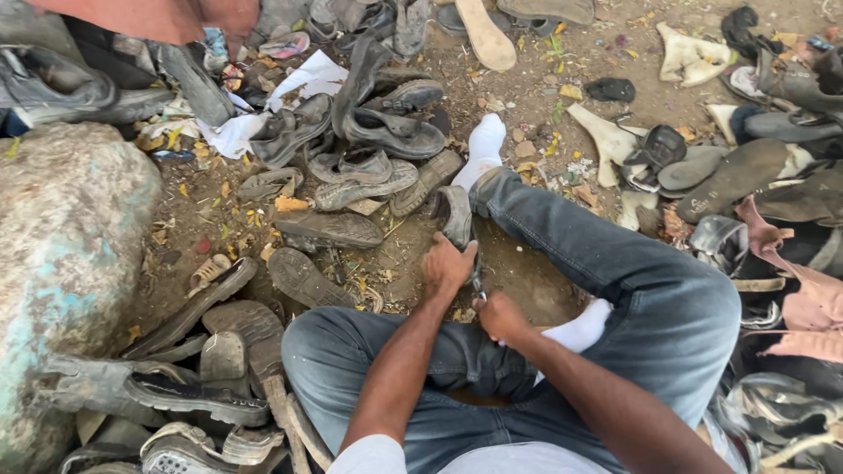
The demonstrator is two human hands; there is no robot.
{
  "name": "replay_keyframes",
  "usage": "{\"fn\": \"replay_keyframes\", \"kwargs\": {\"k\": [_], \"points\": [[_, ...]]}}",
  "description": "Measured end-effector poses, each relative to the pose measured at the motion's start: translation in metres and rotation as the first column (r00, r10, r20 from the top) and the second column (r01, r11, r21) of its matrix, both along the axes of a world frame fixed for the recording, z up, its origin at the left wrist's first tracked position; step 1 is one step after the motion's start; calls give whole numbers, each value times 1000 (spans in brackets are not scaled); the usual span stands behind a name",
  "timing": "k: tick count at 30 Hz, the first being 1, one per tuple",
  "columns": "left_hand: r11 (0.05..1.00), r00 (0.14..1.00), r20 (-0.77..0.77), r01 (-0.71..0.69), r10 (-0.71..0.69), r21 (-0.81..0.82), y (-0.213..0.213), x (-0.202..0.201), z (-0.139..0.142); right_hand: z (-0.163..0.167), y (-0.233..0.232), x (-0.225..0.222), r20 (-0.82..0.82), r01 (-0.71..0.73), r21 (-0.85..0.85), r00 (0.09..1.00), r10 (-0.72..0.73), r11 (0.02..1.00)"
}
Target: The person sits on the ground and uses a knife to scrape and separate the sole from the upper of several worn shoes. They handle each shoe one at a time, prying at the seam and removing parts of the sole before setting the shoe aside.
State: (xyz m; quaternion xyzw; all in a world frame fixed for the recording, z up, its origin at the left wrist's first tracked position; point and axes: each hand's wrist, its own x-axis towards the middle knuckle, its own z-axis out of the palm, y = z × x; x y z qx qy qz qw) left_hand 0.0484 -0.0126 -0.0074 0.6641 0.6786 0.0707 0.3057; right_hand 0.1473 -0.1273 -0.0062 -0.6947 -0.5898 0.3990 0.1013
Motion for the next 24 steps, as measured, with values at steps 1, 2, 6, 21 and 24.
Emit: {"fn": "replay_keyframes", "kwargs": {"k": [1,2,6,21,24], "points": [[1000,1000,13,-4,4,-14,-2,1,1,1,-3,1,15,70,217,997,-75,974],[1000,1000,29,-2,2,-6,-3,1,1,3,-3,2,17,128,424,989,-150,896],[1000,997,81,-12,13,-21,-5,4,-2,13,0,2,30,294,-312,953,-300,903],[990,970,212,-132,117,59,-3,8,-23,4,-15,-8,2,259,16,966,-259,966],[981,957,258,-164,134,99,-1,7,-24,-3,-25,-9,1,141,319,989,-149,937]]}}
